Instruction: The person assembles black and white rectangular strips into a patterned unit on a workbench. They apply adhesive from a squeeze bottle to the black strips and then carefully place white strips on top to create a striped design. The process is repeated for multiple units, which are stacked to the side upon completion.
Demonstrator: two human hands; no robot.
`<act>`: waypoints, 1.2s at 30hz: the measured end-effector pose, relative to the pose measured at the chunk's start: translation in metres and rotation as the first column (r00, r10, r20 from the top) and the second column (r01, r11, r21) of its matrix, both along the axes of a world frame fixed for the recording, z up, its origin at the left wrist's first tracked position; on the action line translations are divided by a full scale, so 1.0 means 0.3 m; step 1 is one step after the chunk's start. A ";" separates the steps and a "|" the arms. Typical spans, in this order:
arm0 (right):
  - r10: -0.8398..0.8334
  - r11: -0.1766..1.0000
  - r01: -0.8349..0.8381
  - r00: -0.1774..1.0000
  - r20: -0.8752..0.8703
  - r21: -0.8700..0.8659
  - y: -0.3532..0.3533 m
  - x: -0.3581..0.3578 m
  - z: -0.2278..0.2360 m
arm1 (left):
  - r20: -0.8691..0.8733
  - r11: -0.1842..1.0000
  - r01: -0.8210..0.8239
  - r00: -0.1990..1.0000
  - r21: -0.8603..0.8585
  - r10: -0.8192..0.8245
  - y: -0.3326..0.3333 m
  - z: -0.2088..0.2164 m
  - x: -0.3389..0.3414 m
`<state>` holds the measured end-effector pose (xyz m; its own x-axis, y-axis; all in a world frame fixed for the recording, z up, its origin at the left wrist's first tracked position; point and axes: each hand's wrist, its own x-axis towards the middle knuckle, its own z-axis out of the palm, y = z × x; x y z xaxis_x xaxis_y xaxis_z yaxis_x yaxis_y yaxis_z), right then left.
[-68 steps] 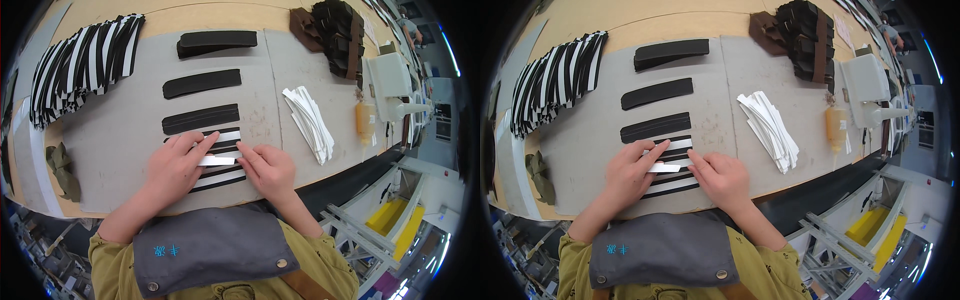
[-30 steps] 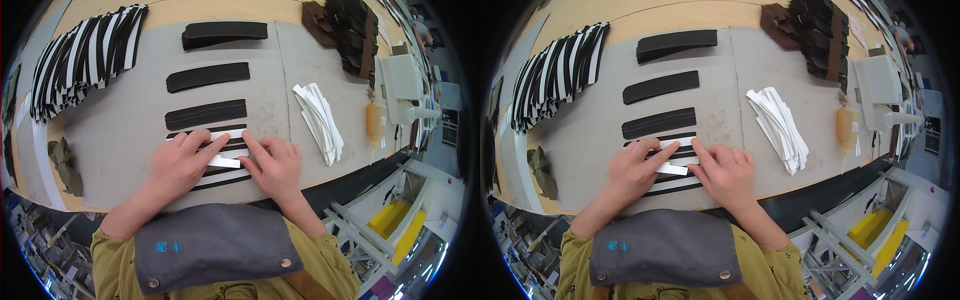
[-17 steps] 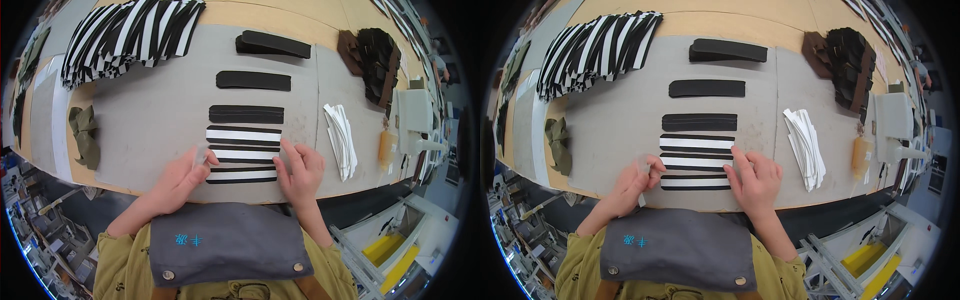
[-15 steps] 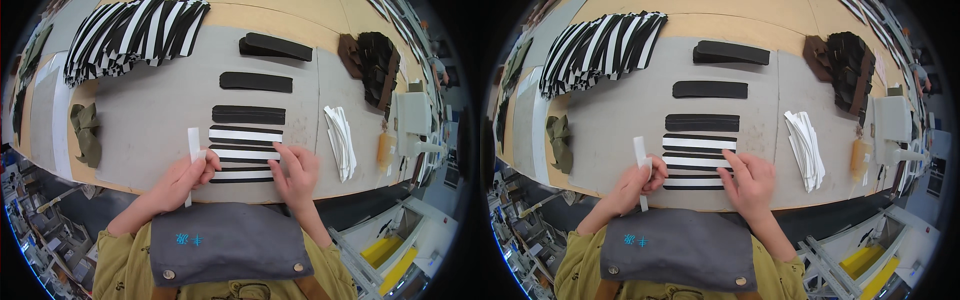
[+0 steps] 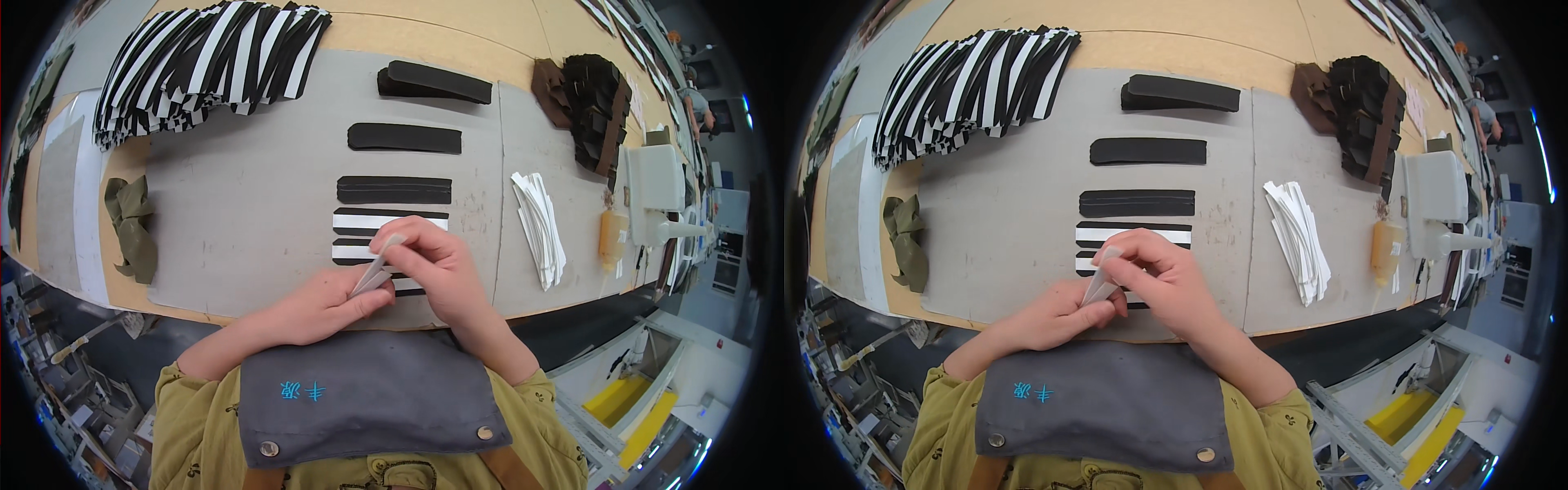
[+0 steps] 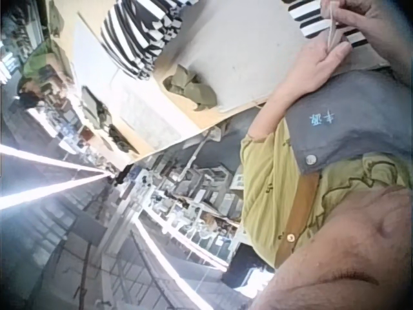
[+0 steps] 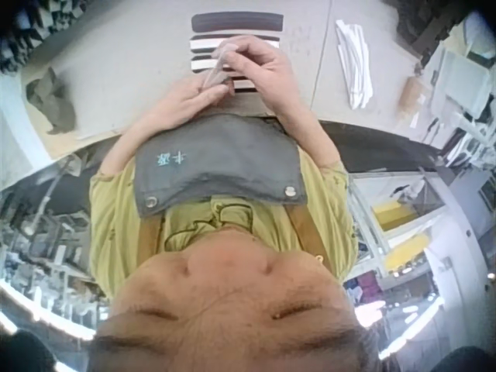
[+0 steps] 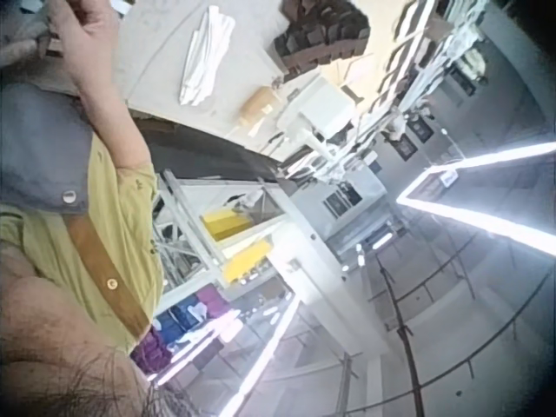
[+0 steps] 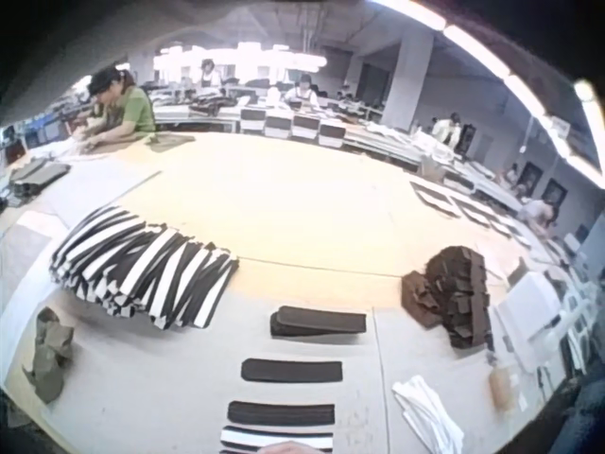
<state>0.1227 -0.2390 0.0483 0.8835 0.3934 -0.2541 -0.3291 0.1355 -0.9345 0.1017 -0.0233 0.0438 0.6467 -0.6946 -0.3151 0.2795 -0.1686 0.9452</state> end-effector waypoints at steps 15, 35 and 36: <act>0.364 0.844 -0.348 0.930 -0.039 -0.409 -0.032 0.046 0.069 | 0.306 0.961 -0.239 0.933 0.138 0.188 0.030 0.032 0.032; 0.461 0.544 -0.045 0.851 0.253 -0.838 0.084 0.257 -0.012 | 0.930 0.699 -0.647 0.361 0.303 -0.069 0.074 -0.114 0.079; 0.468 0.530 -0.038 0.846 0.255 -0.847 0.087 0.258 -0.020 | 0.932 0.697 -0.649 0.353 0.306 -0.080 0.075 -0.117 0.082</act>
